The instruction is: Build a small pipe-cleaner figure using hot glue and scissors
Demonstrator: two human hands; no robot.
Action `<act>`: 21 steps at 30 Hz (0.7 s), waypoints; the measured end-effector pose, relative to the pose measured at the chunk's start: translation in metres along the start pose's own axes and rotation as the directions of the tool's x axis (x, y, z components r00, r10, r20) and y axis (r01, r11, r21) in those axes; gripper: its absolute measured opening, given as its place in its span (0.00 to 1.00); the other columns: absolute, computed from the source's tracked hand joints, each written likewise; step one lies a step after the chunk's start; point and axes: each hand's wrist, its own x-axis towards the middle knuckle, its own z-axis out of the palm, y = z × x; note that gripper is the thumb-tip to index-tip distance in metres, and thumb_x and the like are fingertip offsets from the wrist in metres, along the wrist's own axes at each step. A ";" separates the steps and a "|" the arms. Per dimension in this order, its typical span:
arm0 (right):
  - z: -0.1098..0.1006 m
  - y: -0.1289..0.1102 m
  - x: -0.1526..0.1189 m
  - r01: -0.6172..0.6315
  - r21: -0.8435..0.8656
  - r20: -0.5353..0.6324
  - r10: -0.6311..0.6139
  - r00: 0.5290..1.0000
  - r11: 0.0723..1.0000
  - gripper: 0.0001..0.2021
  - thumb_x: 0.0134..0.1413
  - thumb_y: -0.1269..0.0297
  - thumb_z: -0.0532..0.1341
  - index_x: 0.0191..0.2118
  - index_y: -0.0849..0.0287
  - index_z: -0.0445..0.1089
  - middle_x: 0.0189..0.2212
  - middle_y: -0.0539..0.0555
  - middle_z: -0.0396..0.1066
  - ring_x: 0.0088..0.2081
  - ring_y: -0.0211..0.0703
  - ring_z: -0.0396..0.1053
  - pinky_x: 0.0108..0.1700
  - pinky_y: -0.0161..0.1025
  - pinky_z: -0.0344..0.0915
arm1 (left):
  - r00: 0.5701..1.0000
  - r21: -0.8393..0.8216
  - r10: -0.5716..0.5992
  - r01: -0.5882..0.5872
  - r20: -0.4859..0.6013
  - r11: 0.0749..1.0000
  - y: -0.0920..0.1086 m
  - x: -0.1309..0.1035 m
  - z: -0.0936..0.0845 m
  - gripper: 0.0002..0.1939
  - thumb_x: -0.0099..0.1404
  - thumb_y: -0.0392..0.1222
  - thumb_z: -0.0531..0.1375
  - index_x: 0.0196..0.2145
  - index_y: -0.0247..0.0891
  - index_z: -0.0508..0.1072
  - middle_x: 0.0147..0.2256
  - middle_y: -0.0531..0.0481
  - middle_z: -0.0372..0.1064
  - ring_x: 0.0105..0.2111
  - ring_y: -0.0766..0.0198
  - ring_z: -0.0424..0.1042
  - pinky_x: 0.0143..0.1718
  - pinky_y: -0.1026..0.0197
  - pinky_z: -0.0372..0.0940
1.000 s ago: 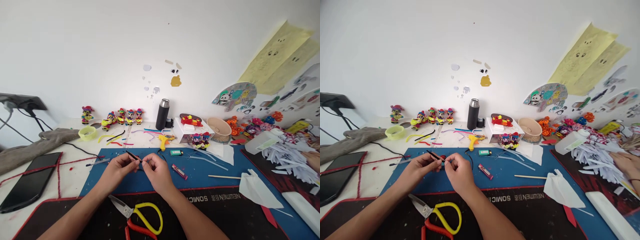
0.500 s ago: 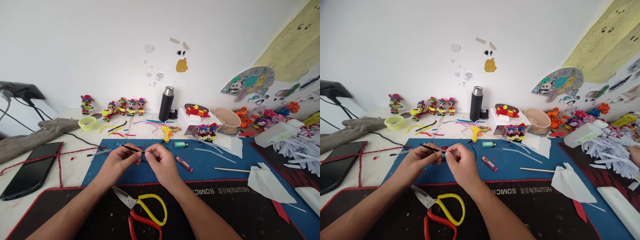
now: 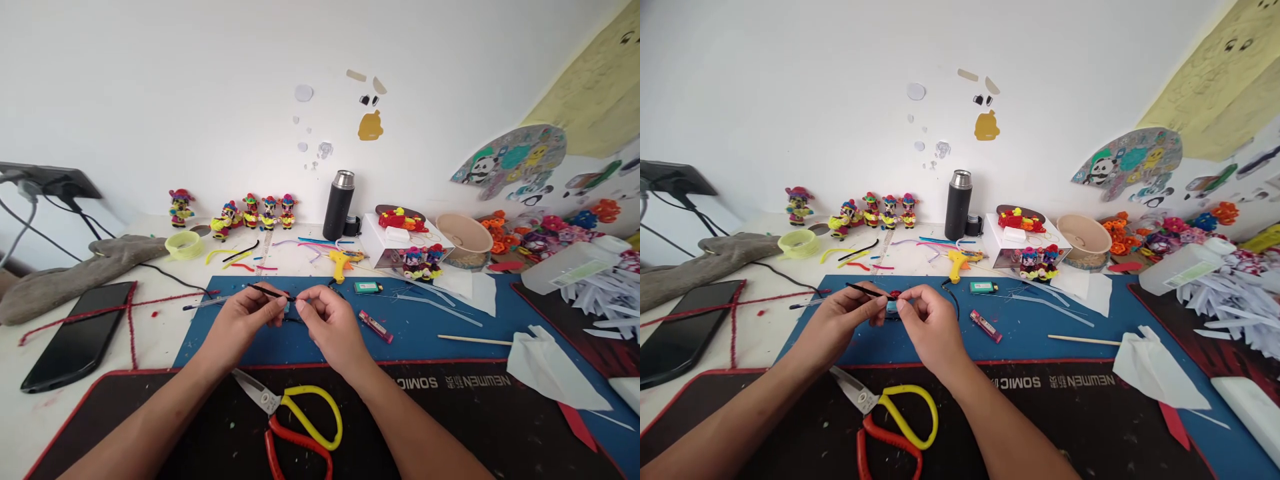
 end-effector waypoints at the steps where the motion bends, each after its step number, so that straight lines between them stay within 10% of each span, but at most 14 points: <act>1: 0.000 0.000 0.000 0.000 0.002 -0.002 0.000 1.000 1.000 0.13 0.62 0.51 0.65 0.39 0.56 0.72 0.20 0.42 0.59 0.18 0.34 0.54 0.20 0.33 0.51 | 1.000 0.010 0.001 -0.001 0.007 1.000 0.000 0.000 0.000 0.16 0.58 0.54 0.74 0.34 0.38 0.81 0.23 0.52 0.75 0.26 0.62 0.71 0.30 0.61 0.66; 21: 0.000 -0.003 -0.001 0.033 -0.057 -0.021 -0.034 0.999 0.998 0.09 0.61 0.56 0.63 0.36 0.56 0.70 0.18 0.42 0.57 0.19 0.35 0.54 0.22 0.34 0.51 | 0.999 0.062 0.001 -0.004 0.045 0.998 0.000 -0.002 0.003 0.15 0.61 0.53 0.72 0.33 0.39 0.79 0.23 0.53 0.74 0.27 0.63 0.70 0.31 0.61 0.66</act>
